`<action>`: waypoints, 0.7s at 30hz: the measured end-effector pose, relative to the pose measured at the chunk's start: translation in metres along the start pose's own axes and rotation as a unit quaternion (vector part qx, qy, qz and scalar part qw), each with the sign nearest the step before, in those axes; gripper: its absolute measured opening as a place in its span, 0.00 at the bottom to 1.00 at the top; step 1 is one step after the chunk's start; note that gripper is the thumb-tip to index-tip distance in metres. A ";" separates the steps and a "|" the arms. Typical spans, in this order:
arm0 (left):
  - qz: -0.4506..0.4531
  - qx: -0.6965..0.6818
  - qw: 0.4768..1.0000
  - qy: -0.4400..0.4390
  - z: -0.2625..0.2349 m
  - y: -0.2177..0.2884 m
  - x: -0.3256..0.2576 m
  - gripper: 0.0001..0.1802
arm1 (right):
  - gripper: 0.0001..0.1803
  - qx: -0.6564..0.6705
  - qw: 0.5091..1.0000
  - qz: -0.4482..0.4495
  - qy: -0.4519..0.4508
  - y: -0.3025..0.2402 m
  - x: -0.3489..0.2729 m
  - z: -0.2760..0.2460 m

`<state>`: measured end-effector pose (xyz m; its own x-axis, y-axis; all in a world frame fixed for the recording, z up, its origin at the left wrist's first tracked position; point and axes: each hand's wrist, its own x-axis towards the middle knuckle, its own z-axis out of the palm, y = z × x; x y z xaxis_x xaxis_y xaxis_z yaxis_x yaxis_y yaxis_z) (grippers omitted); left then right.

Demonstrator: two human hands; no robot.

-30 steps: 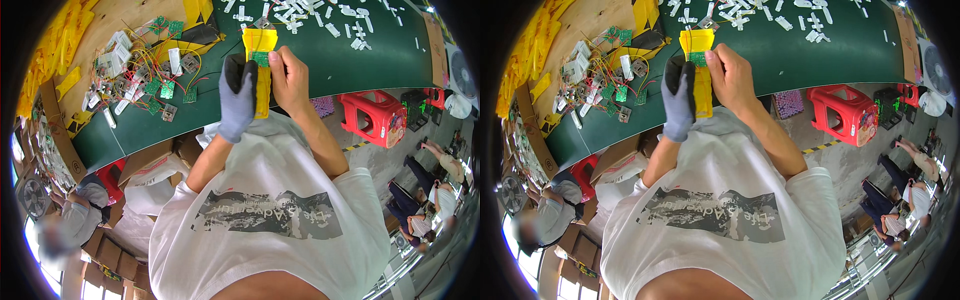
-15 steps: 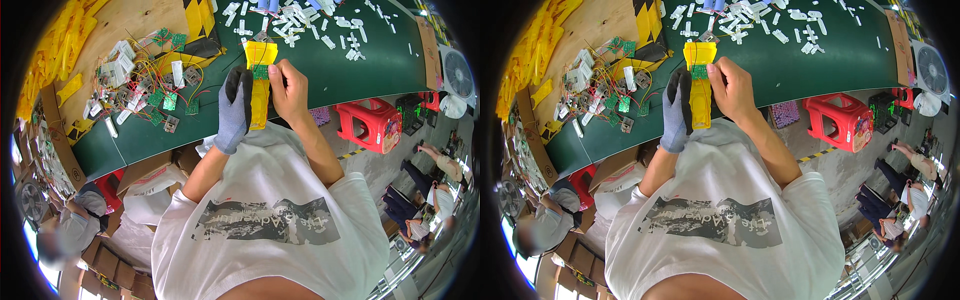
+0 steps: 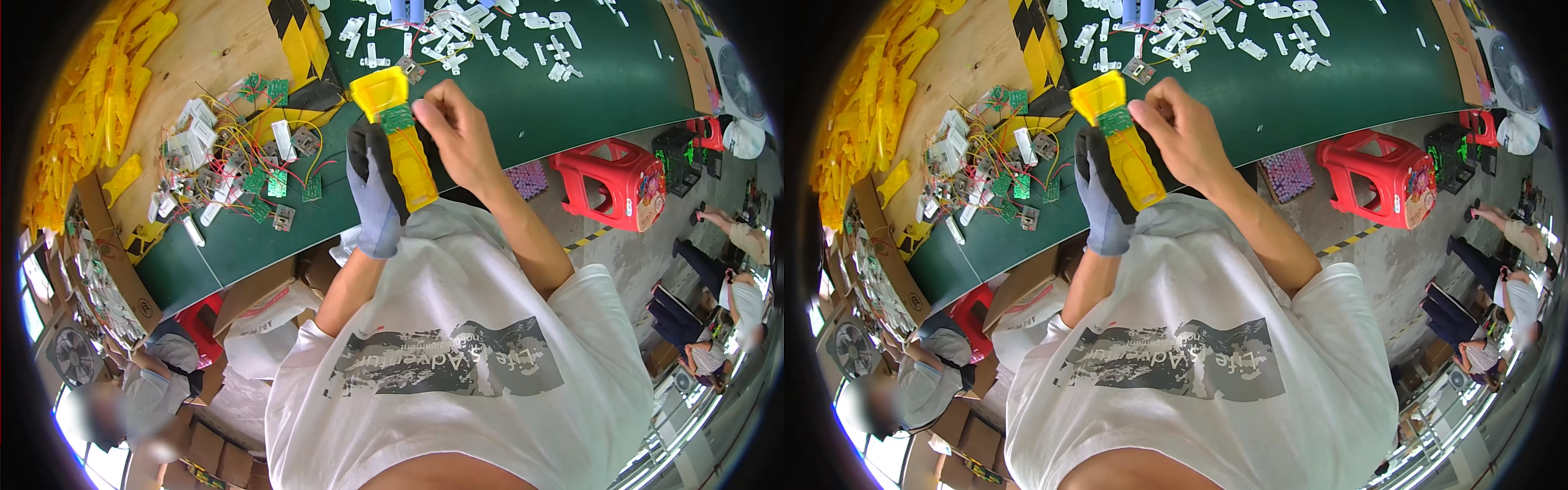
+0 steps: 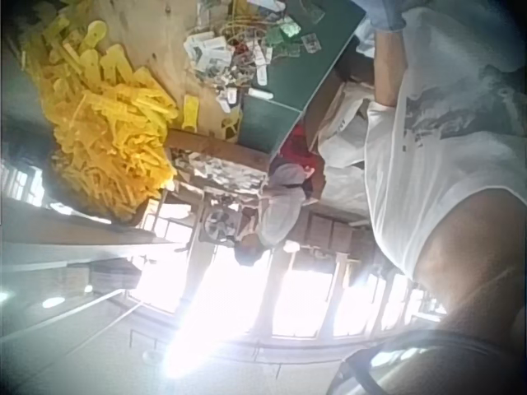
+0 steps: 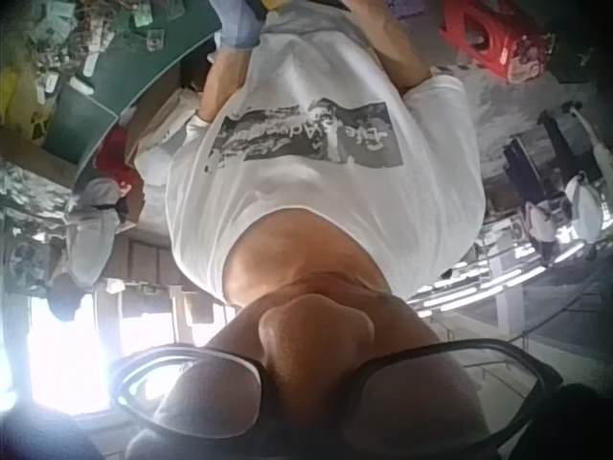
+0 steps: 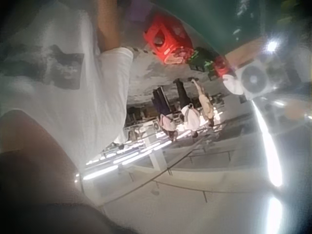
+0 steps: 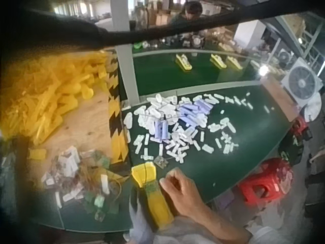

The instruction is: Assembling components into a yellow flashlight casing at a factory workstation.

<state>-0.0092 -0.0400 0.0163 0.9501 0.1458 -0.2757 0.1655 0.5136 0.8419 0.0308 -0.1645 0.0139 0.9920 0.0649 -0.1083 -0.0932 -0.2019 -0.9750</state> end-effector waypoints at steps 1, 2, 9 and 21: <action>0.009 -0.064 0.998 0.019 0.007 0.002 0.000 0.12 | 0.16 0.005 1.000 -0.005 0.006 -0.001 -0.003 -0.003; 0.022 -0.183 0.983 0.000 0.013 0.001 0.002 0.14 | 0.15 0.059 0.998 -0.024 0.004 -0.004 -0.009 -0.005; 0.208 0.053 0.969 0.121 0.008 0.001 -0.032 0.30 | 0.29 -0.130 0.982 -0.139 -0.015 0.004 -0.031 -0.037; 0.331 0.669 0.622 -0.237 0.009 0.019 0.016 0.11 | 0.26 -0.248 0.946 -0.196 -0.077 0.030 -0.026 -0.070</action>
<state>0.0115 -0.0356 0.0321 0.8452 -0.4787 0.2377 -0.5339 -0.7354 0.4174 0.0081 -0.2405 0.0009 0.9144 0.3632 0.1786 0.3684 -0.5640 -0.7391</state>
